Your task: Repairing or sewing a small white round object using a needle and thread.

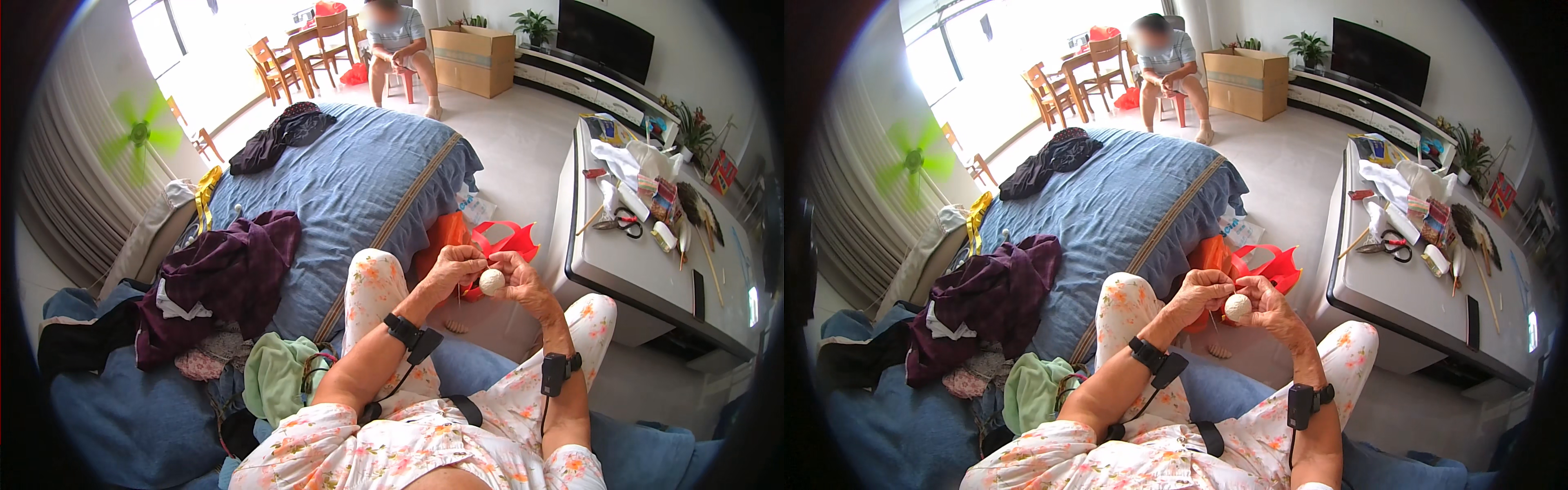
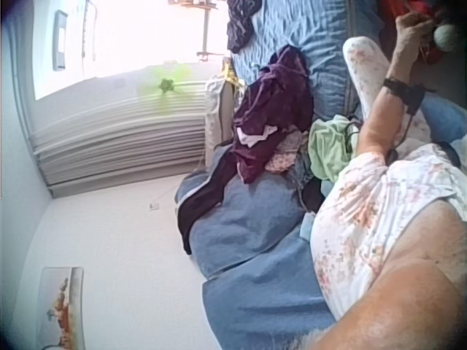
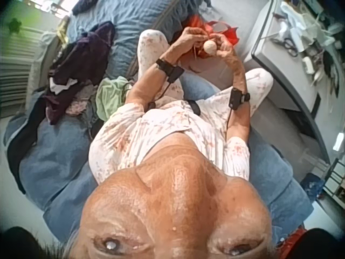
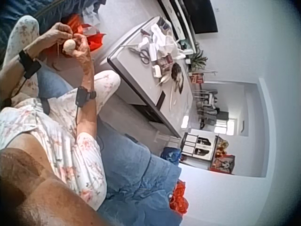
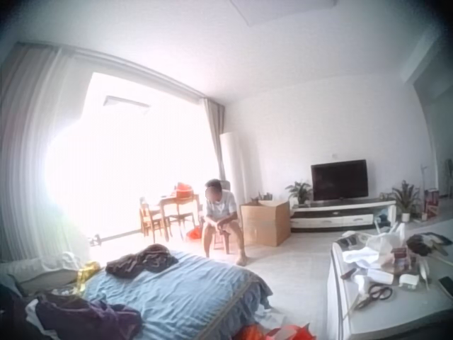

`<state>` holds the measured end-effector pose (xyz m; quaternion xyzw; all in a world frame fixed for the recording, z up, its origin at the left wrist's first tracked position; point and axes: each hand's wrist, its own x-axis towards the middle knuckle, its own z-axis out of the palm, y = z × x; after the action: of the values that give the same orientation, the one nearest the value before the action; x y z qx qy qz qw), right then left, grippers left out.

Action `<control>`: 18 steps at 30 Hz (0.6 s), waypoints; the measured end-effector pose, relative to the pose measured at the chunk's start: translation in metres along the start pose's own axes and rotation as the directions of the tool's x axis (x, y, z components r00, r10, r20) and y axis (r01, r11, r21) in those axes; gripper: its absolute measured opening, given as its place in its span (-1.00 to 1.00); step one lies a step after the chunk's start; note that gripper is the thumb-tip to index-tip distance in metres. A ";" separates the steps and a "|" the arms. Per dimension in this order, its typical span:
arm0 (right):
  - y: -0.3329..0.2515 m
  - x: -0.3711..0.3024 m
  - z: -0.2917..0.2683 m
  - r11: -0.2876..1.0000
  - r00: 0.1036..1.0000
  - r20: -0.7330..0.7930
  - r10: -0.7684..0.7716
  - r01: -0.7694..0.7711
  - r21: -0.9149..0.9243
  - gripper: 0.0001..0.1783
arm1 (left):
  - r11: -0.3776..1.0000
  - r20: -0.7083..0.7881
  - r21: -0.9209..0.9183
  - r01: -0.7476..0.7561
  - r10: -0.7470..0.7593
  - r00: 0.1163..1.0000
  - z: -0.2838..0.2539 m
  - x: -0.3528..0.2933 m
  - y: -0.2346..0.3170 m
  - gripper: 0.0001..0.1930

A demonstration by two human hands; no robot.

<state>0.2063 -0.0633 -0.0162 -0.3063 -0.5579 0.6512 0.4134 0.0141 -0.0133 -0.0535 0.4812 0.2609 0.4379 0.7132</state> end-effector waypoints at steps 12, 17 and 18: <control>0.026 0.009 -0.025 0.975 0.986 -0.092 -0.140 0.154 0.159 -0.49 | 0.995 -0.036 0.085 0.059 -0.056 0.998 0.009 -0.002 -0.001 -0.90; 0.022 0.015 -0.018 0.886 0.957 -0.245 -0.154 0.244 0.394 -0.56 | 0.973 0.005 0.230 0.003 -0.005 1.000 0.011 -0.005 -0.002 -0.88; 0.024 0.015 -0.019 0.887 0.957 -0.245 -0.155 0.244 0.393 -0.56 | 0.973 0.006 0.229 0.003 -0.004 1.000 0.013 -0.005 -0.002 -0.88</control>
<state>0.2110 -0.0416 -0.0425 -0.2173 -0.3877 0.6739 0.5902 0.0229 -0.0240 -0.0506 0.5611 0.3083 0.4023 0.6545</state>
